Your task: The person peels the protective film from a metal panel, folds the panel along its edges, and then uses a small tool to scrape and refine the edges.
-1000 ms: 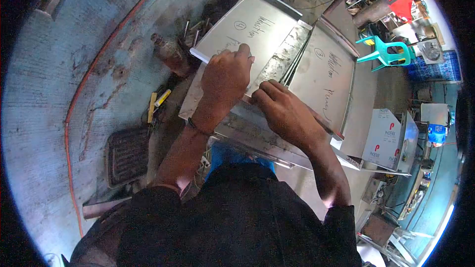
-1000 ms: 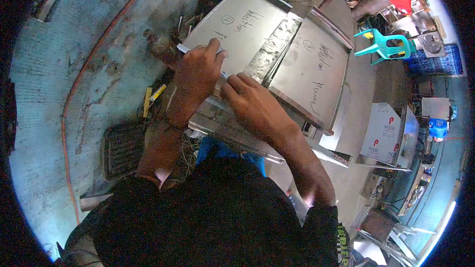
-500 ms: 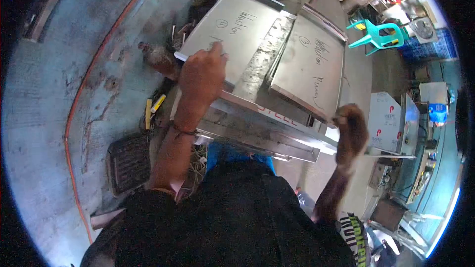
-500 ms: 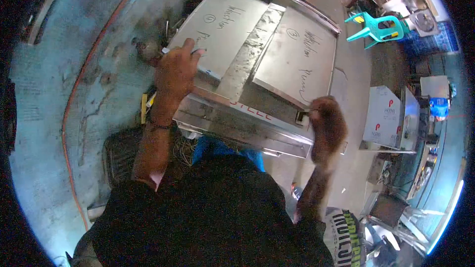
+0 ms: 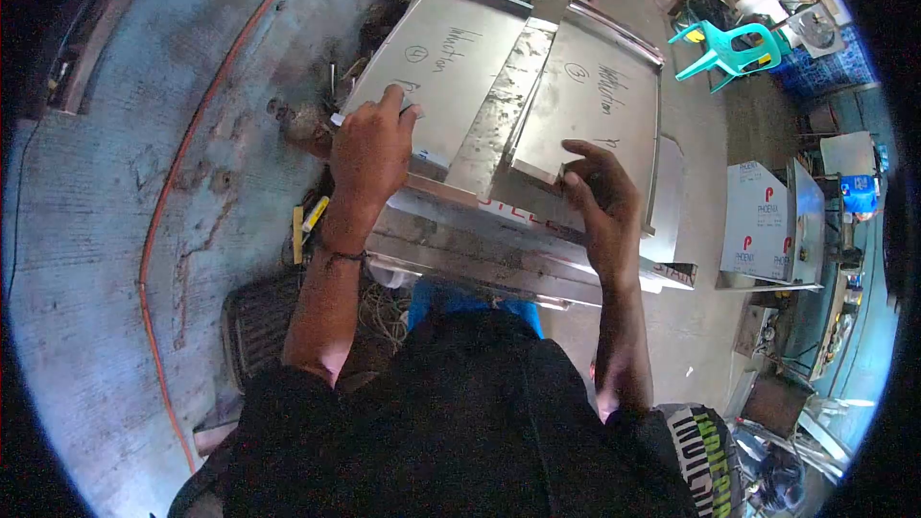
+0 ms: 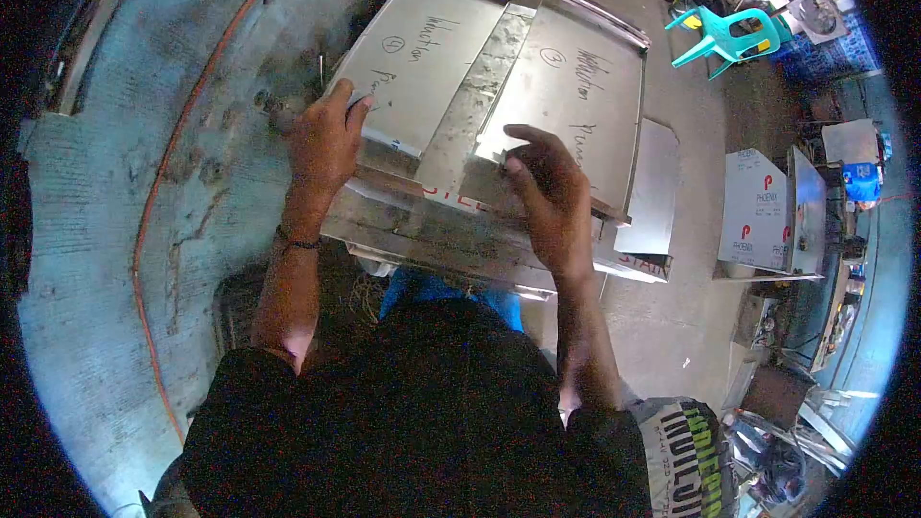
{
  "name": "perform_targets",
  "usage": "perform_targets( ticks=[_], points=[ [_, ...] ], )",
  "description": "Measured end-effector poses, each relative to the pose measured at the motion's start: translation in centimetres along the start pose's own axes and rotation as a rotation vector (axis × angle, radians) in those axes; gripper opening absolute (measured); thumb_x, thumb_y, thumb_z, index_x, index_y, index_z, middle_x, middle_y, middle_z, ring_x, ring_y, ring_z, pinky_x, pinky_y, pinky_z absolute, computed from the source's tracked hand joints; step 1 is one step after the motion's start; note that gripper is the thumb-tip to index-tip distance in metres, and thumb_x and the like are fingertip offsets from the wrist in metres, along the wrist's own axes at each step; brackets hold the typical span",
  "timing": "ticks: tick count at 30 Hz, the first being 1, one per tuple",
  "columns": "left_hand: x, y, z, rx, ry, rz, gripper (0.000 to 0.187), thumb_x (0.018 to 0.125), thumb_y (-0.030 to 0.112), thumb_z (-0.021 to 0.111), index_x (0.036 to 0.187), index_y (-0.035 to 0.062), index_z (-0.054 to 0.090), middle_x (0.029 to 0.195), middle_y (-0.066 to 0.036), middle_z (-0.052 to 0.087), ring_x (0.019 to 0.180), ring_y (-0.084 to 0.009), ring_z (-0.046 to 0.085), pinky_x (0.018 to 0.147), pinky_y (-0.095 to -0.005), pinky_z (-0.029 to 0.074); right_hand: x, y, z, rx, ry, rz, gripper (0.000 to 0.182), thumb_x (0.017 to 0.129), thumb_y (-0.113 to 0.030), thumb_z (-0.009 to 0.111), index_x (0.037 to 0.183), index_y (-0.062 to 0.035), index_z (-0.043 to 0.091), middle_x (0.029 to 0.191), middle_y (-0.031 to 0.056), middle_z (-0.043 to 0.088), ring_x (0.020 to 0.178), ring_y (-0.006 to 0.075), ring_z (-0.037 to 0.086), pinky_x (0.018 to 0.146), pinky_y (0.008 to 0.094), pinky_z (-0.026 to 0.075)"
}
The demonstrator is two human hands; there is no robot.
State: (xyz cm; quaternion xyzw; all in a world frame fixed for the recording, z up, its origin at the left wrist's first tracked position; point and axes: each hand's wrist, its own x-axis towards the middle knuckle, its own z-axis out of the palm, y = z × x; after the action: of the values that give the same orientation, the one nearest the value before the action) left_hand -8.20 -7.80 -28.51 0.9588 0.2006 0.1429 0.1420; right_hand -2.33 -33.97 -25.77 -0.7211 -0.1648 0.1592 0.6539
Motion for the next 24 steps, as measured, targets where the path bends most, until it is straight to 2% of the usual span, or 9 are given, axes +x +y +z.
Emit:
perform_targets(
  ticks=[3, 7, 9, 13, 16, 18, 19, 22, 24],
  points=[
    [-0.2, 0.1, 0.0, -0.006, 0.000, -0.005, 0.024, 0.095, 0.026, 0.059, 0.102, 0.0026, 0.056, 0.081, -0.023, 0.064, 0.082, -0.0422, 0.065, 0.073, -0.0517, 0.051, 0.8, -0.5, -0.4, -0.032, -0.075, 0.175, 0.013, 0.091, 0.000, 0.055, 0.102, 0.0034, 0.060, 0.091, 0.0066, 0.060, 0.076, 0.0107, 0.053, 0.071, 0.0239, 0.043],
    [-0.2, 0.0, 0.0, -0.017, 0.014, 0.002, 0.024, 0.095, 0.026, 0.059, 0.101, 0.0032, 0.056, 0.080, -0.023, 0.064, 0.082, -0.0421, 0.065, 0.073, -0.0519, 0.051, 1.4, 1.5, -0.3, 0.110, -0.111, 0.121, 0.012, 0.092, -0.005, 0.051, 0.097, 0.0023, 0.058, 0.084, 0.0056, 0.055, 0.067, 0.0107, 0.047, 0.063, 0.0238, 0.040],
    [-0.1, -0.1, 0.2, -0.021, 0.014, -0.003, 0.024, 0.095, 0.026, 0.059, 0.102, 0.0035, 0.056, 0.081, -0.023, 0.064, 0.082, -0.0420, 0.065, 0.073, -0.0520, 0.051, 2.1, 1.9, -0.4, 0.936, -0.160, 0.431, 0.015, 0.093, -0.013, 0.049, 0.091, 0.0000, 0.055, 0.078, 0.0050, 0.049, 0.062, 0.0114, 0.041, 0.057, 0.0231, 0.035],
    [0.1, 0.0, 0.2, -0.019, -0.004, -0.031, 0.025, 0.095, 0.027, 0.059, 0.104, 0.0042, 0.057, 0.082, -0.023, 0.064, 0.083, -0.0422, 0.065, 0.074, -0.0524, 0.050, 2.4, 1.4, -0.4, 0.982, -0.140, 0.421, 0.023, 0.096, -0.023, 0.047, 0.088, -0.0031, 0.053, 0.074, 0.0038, 0.046, 0.059, 0.0130, 0.040, 0.052, 0.0239, 0.032],
    [0.2, -0.3, 0.6, -0.036, 0.012, -0.028, 0.025, 0.095, 0.027, 0.058, 0.102, 0.0040, 0.057, 0.083, -0.023, 0.064, 0.083, -0.0424, 0.065, 0.073, -0.0526, 0.050, 2.4, 1.3, -0.9, 1.100, -0.270, 0.434, 0.031, 0.099, -0.029, 0.048, 0.080, -0.0049, 0.054, 0.067, -0.0006, 0.045, 0.055, 0.0118, 0.037, 0.051, 0.0239, 0.029],
    [0.3, -0.2, 0.5, -0.042, 0.026, -0.021, 0.025, 0.095, 0.027, 0.058, 0.102, 0.0037, 0.056, 0.082, -0.023, 0.064, 0.082, -0.0425, 0.064, 0.072, -0.0523, 0.050, 1.2, 0.3, -0.1, -0.084, 0.099, 0.184, 0.039, 0.100, -0.030, 0.054, 0.071, -0.0039, 0.054, 0.058, -0.0018, 0.044, 0.052, 0.0116, 0.037, 0.050, 0.0270, 0.030],
    [0.3, -0.2, 0.4, -0.048, 0.044, -0.010, 0.025, 0.095, 0.028, 0.058, 0.101, 0.0034, 0.056, 0.082, -0.023, 0.064, 0.082, -0.0426, 0.064, 0.072, -0.0520, 0.050, 0.9, 0.5, 0.3, -0.081, 0.088, 0.185, 0.039, 0.100, -0.030, 0.054, 0.071, -0.0039, 0.054, 0.058, -0.0018, 0.044, 0.052, 0.0116, 0.037, 0.050, 0.0270, 0.030],
    [0.3, -0.3, 0.5, -0.077, 0.186, 0.092, 0.020, 0.092, 0.023, 0.062, 0.097, 0.0042, 0.057, 0.079, -0.019, 0.062, 0.078, -0.0389, 0.063, 0.070, -0.0488, 0.049, 0.3, 1.6, 1.5, -0.590, -0.008, -0.199, 0.027, 0.095, -0.018, 0.062, 0.077, 0.0012, 0.057, 0.064, 0.0191, 0.056, 0.056, 0.0338, 0.057, 0.056, 0.0411, 0.043],
    [-1.0, 0.2, -0.8, -0.099, 0.274, 0.211, 0.017, 0.089, 0.020, 0.065, 0.095, 0.0050, 0.058, 0.078, -0.016, 0.061, 0.076, -0.0360, 0.062, 0.069, -0.0466, 0.049, 0.4, 2.2, 1.9, -0.612, -0.022, -0.221, 0.026, 0.095, -0.019, 0.062, 0.078, 0.0007, 0.058, 0.067, 0.0197, 0.059, 0.059, 0.0368, 0.058, 0.058, 0.0426, 0.044]
  ],
)
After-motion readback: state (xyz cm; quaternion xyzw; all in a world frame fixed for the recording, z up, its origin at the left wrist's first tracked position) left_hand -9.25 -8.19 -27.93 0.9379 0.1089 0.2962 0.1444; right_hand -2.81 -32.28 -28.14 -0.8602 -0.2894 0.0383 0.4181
